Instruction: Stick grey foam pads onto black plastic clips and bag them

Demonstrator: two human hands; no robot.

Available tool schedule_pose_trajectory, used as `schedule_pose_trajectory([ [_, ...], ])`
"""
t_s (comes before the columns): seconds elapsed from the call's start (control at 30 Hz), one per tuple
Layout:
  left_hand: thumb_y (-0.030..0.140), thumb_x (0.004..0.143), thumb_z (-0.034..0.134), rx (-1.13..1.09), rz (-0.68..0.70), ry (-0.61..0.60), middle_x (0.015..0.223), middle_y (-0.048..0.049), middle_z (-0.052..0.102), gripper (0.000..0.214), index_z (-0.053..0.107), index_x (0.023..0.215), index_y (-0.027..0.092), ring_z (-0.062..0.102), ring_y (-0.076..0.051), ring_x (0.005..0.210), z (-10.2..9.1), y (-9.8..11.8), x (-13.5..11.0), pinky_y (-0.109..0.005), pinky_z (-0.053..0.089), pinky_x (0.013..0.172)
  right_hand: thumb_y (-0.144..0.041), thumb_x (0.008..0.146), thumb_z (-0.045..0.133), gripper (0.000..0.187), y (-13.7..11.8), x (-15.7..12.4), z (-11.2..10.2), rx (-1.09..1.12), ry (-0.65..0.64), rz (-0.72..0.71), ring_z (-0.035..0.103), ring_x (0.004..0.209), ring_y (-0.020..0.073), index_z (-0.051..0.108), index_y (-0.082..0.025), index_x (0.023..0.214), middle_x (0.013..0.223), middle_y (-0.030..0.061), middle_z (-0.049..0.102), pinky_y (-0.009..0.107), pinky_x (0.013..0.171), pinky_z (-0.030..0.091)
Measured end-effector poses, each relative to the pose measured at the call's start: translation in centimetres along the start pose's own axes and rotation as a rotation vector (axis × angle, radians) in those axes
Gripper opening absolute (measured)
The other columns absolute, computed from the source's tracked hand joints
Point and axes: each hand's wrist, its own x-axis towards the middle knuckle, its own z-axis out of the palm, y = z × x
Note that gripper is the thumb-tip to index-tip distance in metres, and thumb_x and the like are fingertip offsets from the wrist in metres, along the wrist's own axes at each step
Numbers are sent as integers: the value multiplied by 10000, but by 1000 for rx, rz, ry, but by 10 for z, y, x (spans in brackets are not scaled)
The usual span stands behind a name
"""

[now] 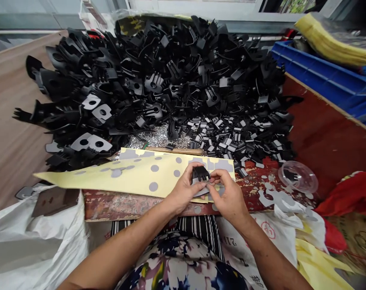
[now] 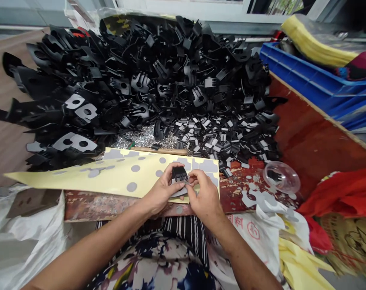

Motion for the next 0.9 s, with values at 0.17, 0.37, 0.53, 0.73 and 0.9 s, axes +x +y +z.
schedule_pose_trajectory([
  [0.17,182,807,793,247,266,160,1015,-12,615,393,630,1159,246,572,-181,949,0,-15,2,-259,480,872,-118,949,553,432,-6,-12,14,-209,65,-157,681,888,249,459,-239,1353,1147,115,649,404,807,570],
  [0.37,289,788,860,95,246,190,973,1,583,442,600,1144,257,559,-159,873,-6,-25,3,-234,497,773,-200,958,656,522,-12,-14,11,-481,160,-180,607,1147,374,479,-244,1447,1371,203,554,532,943,491],
  [0.53,364,730,916,-104,86,82,918,19,576,621,538,1218,293,564,-130,675,-9,-26,0,-233,532,542,-427,863,758,542,8,1,4,64,21,133,633,888,251,528,-240,1316,1078,93,655,399,804,554],
  [0.73,250,747,886,-367,33,-18,1001,-19,651,672,501,1296,293,661,-178,776,-16,-6,-6,-313,623,628,-423,995,608,323,15,5,12,599,-100,238,667,864,206,546,-250,1260,979,53,669,325,774,577],
  [0.9,259,770,861,-503,37,30,996,-25,650,645,508,1308,289,650,-182,788,-25,15,-20,-308,606,623,-363,1074,462,225,-8,15,42,216,52,17,637,1111,261,645,-252,1142,1144,96,656,415,970,550],
])
